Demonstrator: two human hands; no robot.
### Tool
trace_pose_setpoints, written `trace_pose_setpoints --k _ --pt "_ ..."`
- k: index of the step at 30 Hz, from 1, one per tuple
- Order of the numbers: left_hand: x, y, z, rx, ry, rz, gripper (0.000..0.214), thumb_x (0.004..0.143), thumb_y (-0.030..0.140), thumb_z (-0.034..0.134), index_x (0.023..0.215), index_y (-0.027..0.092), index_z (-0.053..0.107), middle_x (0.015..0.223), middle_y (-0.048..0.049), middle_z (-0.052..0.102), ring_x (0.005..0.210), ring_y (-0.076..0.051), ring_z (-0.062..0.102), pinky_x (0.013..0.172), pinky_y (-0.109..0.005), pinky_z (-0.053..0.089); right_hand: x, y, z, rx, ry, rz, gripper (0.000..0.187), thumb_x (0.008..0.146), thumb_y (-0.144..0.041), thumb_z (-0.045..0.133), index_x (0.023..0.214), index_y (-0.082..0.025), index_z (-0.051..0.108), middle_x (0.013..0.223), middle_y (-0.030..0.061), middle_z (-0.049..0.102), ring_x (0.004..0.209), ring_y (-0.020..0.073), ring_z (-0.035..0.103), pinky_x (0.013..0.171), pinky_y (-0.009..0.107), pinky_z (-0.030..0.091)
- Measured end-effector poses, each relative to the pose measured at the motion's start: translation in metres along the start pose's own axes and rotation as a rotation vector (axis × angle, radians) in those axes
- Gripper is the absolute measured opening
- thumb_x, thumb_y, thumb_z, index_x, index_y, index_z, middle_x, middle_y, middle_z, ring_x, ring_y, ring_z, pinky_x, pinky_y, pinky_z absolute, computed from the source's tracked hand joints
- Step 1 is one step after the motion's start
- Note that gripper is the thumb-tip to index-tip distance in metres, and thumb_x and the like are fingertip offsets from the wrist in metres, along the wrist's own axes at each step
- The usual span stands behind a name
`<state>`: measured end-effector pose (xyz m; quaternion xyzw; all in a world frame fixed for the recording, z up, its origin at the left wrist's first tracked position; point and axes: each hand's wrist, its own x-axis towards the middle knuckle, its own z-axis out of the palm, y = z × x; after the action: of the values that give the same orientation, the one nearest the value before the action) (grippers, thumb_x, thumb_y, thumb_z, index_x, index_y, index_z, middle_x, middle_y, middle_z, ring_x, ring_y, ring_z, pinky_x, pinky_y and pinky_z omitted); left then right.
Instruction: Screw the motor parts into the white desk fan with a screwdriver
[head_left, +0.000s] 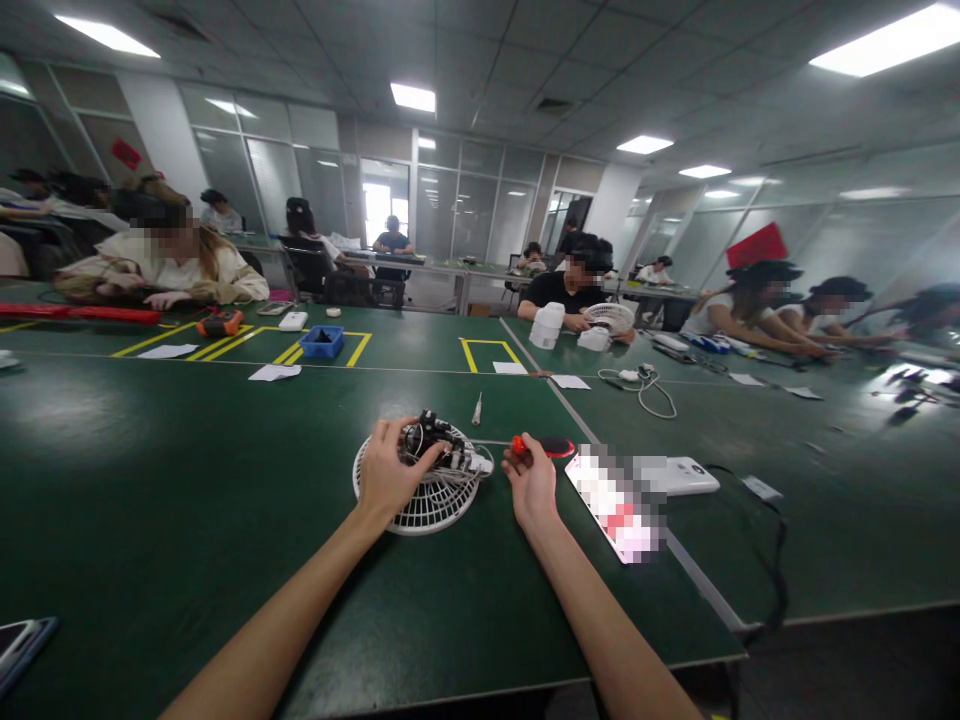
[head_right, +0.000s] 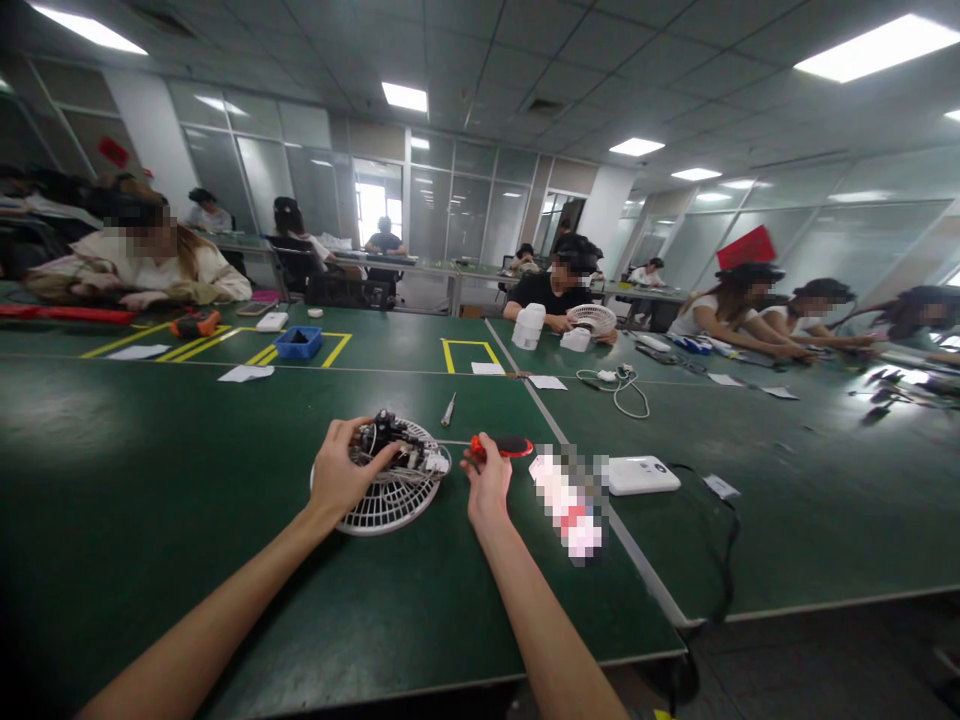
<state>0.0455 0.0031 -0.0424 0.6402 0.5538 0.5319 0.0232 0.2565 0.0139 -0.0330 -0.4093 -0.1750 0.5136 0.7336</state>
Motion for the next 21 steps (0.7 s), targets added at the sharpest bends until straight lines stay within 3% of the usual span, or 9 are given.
trace_pose_setpoints --k 5,10,15,18,21 --pt "0.0 -0.0011 0.0 0.002 0.004 0.014 0.05 0.083 0.057 0.073 0.117 0.023 0.063 0.107 -0.0061 0.061 0.093 -0.024 0.066 0.084 -0.041 0.055 -0.0026 -0.0048 0.0002 0.07 -0.059 0.03 0.017 0.064 -0.025 0.064 0.081 -0.022 0.063 0.075 -0.0008 0.071 0.068 0.0152 0.066 0.066 0.028 0.056" --pt "-0.0002 -0.0002 -0.0008 0.008 0.005 0.016 0.049 0.083 0.056 0.073 0.117 0.023 0.063 0.107 -0.0062 0.062 0.093 -0.024 0.066 0.084 -0.041 0.055 -0.0011 -0.0033 0.0005 -0.01 -0.025 -0.012 0.016 0.065 -0.03 0.069 0.074 -0.022 0.058 0.062 -0.0036 0.063 0.05 0.0106 0.051 0.051 0.025 0.046" --pt "0.0003 0.0019 -0.0011 0.003 0.012 0.009 0.048 0.082 0.054 0.074 0.116 0.023 0.064 0.105 -0.0061 0.062 0.091 -0.024 0.066 0.084 -0.041 0.055 -0.0026 -0.0021 0.0015 -0.027 -0.076 0.002 0.027 0.066 -0.04 0.077 0.071 -0.022 0.057 0.057 -0.0054 0.054 0.047 0.0092 0.043 0.048 0.025 0.04" --pt "0.0005 0.0012 -0.0003 0.001 0.006 0.001 0.048 0.082 0.054 0.075 0.117 0.023 0.064 0.106 -0.0064 0.062 0.093 -0.024 0.066 0.086 -0.042 0.055 -0.006 -0.0039 0.0028 0.028 -0.14 0.078 0.021 0.071 -0.04 0.071 0.075 -0.021 0.061 0.057 -0.0049 0.052 0.049 0.0105 0.046 0.05 0.025 0.041" --pt "0.0003 0.0 0.0003 -0.002 0.006 0.003 0.048 0.082 0.054 0.074 0.117 0.022 0.064 0.107 -0.0066 0.062 0.094 -0.024 0.066 0.086 -0.042 0.055 -0.0077 -0.0056 0.0035 0.057 -0.133 0.109 0.016 0.07 -0.034 0.065 0.079 -0.02 0.064 0.064 -0.0016 0.06 0.057 0.0128 0.054 0.053 0.026 0.045"
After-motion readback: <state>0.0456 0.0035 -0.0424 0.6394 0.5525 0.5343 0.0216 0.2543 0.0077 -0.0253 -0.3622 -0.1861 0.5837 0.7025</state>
